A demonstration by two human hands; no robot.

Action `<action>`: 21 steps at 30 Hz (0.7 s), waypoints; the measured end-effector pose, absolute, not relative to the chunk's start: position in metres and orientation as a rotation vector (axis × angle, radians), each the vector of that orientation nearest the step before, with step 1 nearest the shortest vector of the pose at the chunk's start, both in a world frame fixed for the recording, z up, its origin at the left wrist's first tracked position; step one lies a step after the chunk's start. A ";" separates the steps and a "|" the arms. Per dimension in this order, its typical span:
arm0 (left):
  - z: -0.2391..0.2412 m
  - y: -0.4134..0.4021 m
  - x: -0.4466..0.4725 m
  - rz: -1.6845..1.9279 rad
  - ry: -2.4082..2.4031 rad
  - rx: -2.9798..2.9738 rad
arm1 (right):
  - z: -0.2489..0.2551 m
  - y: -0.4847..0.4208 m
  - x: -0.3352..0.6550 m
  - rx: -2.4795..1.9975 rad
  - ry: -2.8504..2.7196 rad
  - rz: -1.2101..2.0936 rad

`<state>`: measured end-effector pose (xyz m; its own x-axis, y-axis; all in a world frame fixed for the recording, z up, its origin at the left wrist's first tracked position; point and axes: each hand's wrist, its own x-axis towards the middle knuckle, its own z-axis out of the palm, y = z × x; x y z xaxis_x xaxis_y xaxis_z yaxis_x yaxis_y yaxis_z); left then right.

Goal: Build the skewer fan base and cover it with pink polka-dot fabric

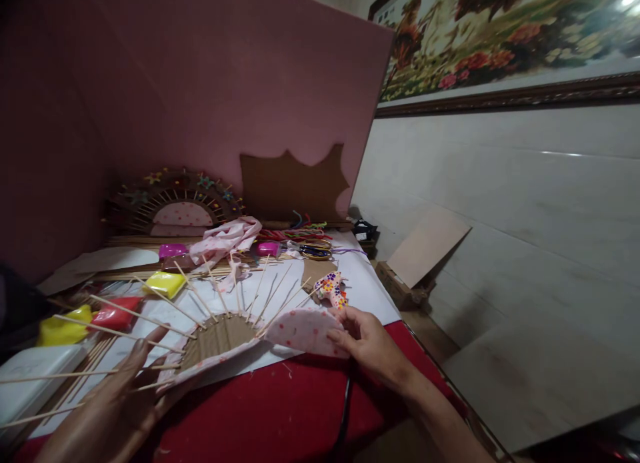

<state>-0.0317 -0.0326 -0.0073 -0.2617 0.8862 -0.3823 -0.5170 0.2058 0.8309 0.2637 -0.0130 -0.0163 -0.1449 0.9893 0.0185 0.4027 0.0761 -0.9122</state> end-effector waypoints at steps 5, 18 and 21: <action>-0.008 -0.032 -0.041 1.409 1.258 0.431 | -0.014 -0.012 0.271 -1.399 -1.619 1.024; -0.002 -0.033 -0.037 1.363 1.293 0.368 | -0.017 -0.007 0.291 -1.218 -1.483 1.145; -0.003 -0.034 -0.044 1.346 1.276 0.355 | -0.009 -0.010 0.304 -1.161 -1.489 1.065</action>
